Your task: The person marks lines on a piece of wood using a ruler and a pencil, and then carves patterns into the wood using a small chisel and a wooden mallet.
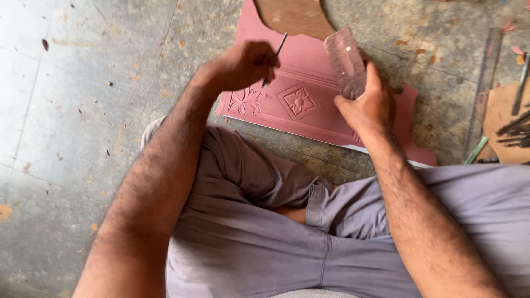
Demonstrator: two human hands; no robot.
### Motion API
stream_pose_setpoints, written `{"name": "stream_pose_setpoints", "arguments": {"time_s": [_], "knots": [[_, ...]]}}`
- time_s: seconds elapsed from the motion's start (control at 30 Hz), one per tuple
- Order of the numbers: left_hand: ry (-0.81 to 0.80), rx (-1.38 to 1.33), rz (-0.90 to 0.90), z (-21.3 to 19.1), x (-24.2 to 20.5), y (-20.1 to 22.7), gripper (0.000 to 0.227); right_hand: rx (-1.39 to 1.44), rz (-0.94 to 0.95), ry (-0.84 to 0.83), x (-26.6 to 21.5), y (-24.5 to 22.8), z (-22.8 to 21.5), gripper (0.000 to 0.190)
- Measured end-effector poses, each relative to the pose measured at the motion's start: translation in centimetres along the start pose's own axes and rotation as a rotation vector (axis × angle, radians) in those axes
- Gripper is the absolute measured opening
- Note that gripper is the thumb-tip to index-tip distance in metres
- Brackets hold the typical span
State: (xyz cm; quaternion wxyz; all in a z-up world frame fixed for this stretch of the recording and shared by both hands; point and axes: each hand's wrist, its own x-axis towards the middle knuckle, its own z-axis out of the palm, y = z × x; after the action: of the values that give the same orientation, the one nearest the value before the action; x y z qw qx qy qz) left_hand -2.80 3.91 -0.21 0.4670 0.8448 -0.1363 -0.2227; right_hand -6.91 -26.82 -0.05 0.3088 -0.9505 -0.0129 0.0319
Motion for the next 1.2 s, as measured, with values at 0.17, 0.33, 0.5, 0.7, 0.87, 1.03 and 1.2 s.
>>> {"name": "stream_pose_setpoints", "arguments": {"time_s": [0.17, 0.33, 0.5, 0.7, 0.87, 1.03, 1.2], "knots": [[-0.181, 0.123, -0.258, 2.7, -1.1, 0.9, 0.023, -0.011, 0.123, -0.044, 0.0, 0.3, 0.0, 0.085], [0.219, 0.229, -0.108, 4.9, 0.4, -0.1, 0.020, 0.034, 0.152, -0.064, -0.4, 1.5, 0.5, 0.101], [0.080, 0.397, -0.230, 7.4, -0.7, -0.2, 0.020, -0.027, 0.122, -0.088, -0.6, 1.7, 0.4, 0.095], [-0.164, 1.609, -0.046, 7.6, -3.3, -1.3, 0.015, -0.013, 0.125, -0.061, -0.5, 1.9, 0.1, 0.089], [0.359, 0.449, -0.923, 5.4, -6.4, 0.3, 0.030, 0.022, 0.150, -0.015, -0.3, 1.9, -0.9, 0.085], [0.393, 0.438, -0.990, 5.8, -5.7, -0.5, 0.035, -0.040, -0.001, 0.013, 0.2, 2.7, -2.3, 0.075], [0.436, 0.379, -0.978, 5.5, -4.7, -1.7, 0.048, -0.006, 0.031, -0.014, 0.5, 3.7, -2.0, 0.070]]}}
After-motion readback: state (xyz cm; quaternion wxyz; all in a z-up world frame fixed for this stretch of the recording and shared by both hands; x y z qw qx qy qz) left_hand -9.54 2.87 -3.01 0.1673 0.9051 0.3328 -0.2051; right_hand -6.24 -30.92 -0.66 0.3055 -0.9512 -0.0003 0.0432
